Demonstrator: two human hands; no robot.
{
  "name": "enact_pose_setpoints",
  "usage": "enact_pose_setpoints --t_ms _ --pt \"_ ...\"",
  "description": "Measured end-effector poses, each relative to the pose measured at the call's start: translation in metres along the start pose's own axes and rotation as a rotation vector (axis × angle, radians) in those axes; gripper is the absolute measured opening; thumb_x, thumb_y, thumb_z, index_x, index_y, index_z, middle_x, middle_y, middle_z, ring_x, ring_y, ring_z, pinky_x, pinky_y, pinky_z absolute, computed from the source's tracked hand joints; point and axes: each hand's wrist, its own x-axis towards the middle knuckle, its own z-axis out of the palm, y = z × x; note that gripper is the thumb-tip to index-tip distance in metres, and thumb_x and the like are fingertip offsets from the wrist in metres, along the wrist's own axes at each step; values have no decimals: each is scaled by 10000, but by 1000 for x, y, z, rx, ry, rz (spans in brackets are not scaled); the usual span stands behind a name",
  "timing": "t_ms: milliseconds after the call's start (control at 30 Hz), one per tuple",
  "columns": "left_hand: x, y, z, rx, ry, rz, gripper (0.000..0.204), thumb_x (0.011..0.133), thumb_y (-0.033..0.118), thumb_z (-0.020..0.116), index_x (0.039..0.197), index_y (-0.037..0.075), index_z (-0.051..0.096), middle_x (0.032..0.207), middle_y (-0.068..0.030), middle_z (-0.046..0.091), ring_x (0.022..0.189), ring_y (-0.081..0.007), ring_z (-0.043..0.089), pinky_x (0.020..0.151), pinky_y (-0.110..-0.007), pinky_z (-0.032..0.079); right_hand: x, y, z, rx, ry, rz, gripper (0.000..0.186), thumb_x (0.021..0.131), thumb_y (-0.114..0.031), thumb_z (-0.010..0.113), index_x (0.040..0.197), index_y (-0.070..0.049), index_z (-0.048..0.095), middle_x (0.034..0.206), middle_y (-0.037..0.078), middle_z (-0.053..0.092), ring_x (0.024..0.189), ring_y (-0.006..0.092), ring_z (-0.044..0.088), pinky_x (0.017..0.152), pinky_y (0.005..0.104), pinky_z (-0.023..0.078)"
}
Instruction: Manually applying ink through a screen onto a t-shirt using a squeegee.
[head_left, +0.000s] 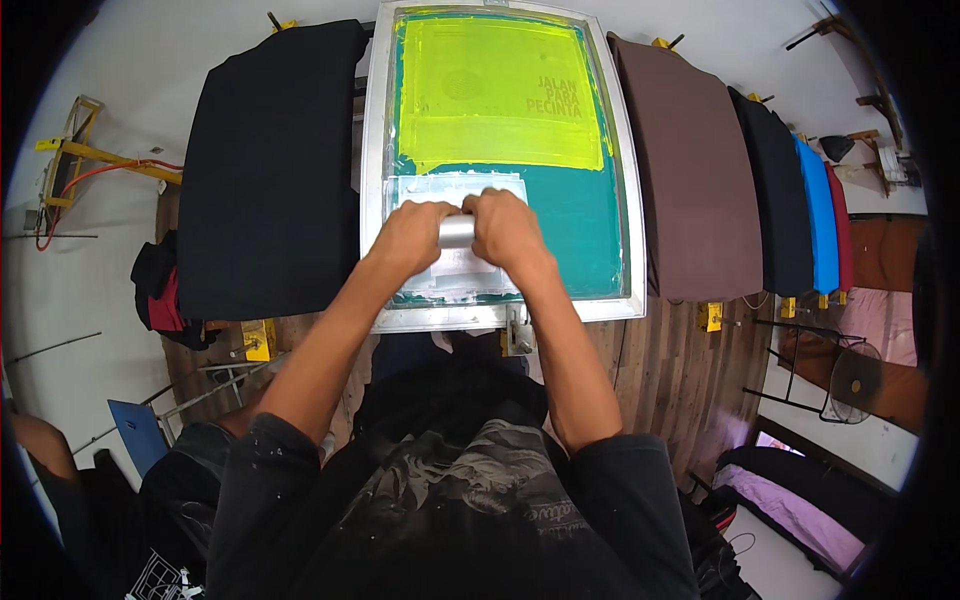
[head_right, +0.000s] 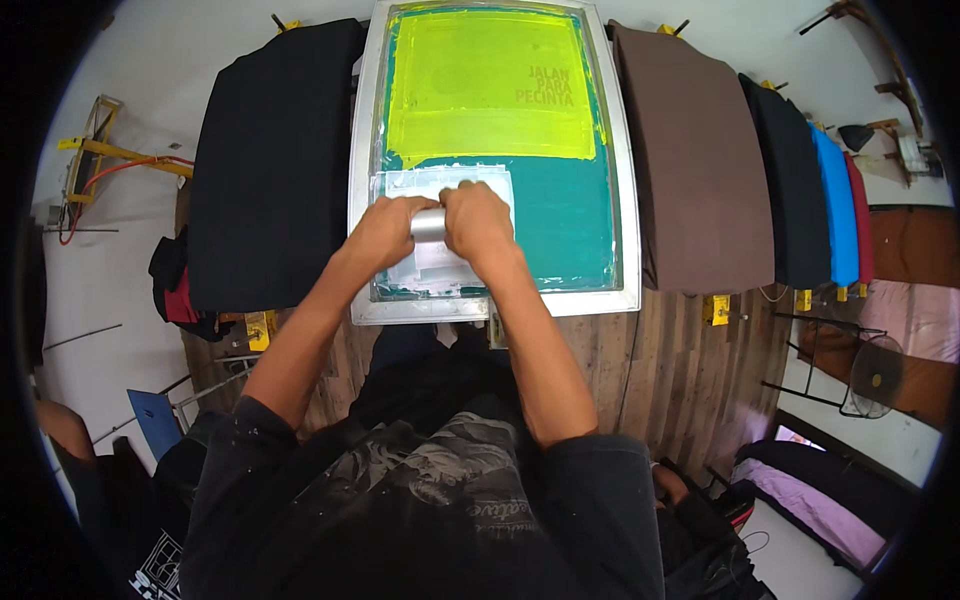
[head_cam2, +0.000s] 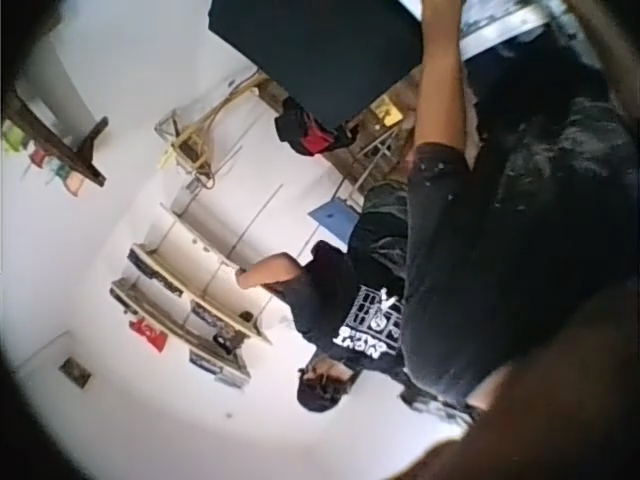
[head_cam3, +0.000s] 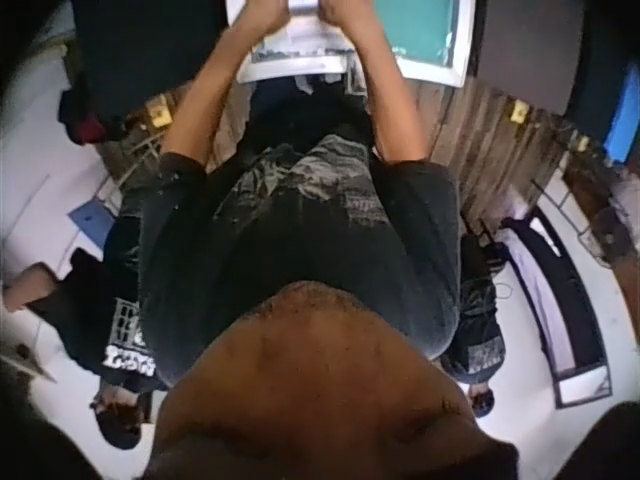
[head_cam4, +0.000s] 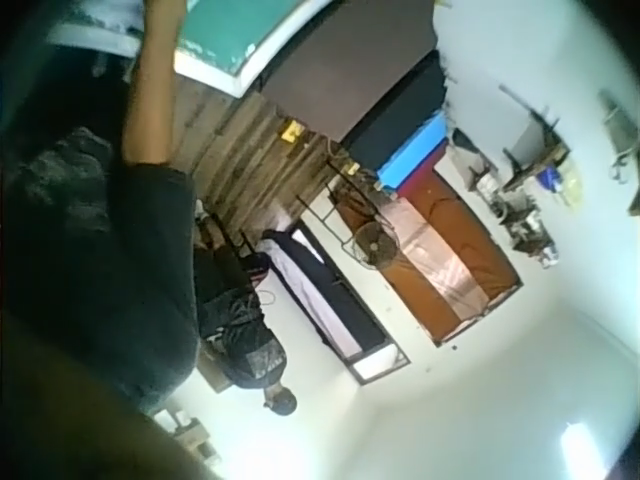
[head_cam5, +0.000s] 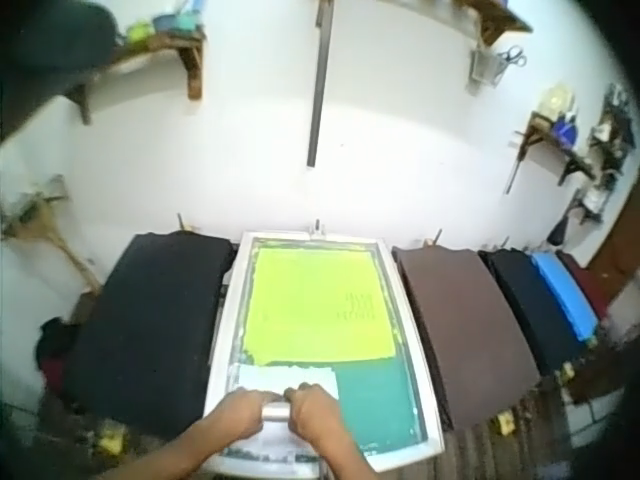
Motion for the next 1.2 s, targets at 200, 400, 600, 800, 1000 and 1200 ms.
enact_pose_setpoints --t_ms 200,400,600,800,1000,1200 --pt "-52 22 20 -108 33 -2 495 714 -141 568 1168 24 676 1016 -234 696 937 -410 675 877 -454 534 -61 -12 7 70 35 -29 251 698 46 676 938 -22 704 937 167 647 916 355 623 780 442 561" --pt "-83 33 33 -110 -32 -40 575 689 -169 557 1230 12 628 1202 -195 655 1088 -384 629 967 -437 495 -100 -16 13 85 2 10 388 700 10 678 1085 -45 669 1031 132 651 982 344 613 842 470 510" --pt "-83 25 35 -113 13 -18 569 682 -154 573 1223 13 624 1174 -208 662 1055 -398 640 953 -439 503 -154 -9 -10 332 307 101 595 768 -42 707 1326 1 507 1217 234 553 1106 395 569 962 447 446" --pt "-70 32 20 -124 -55 -47 524 688 -150 569 1176 17 656 1066 -238 686 999 -417 657 891 -440 517 -218 23 54 672 240 572 416 907 -243 725 1130 64 552 922 157 629 811 246 627 737 390 538" --pt "-65 31 14 -106 -83 -30 517 688 -144 573 1173 13 662 1084 -230 687 1011 -405 660 904 -427 516 -213 22 62 1215 254 816 442 895 -252 751 1153 35 536 868 64 602 733 113 589 595 255 541" --pt "-74 33 16 -123 -36 -19 475 718 -111 600 1170 23 657 1121 -210 679 1045 -404 642 931 -442 506 -221 21 81 1145 414 809 471 843 -212 805 1140 26 528 792 34 569 654 86 545 501 233 444"
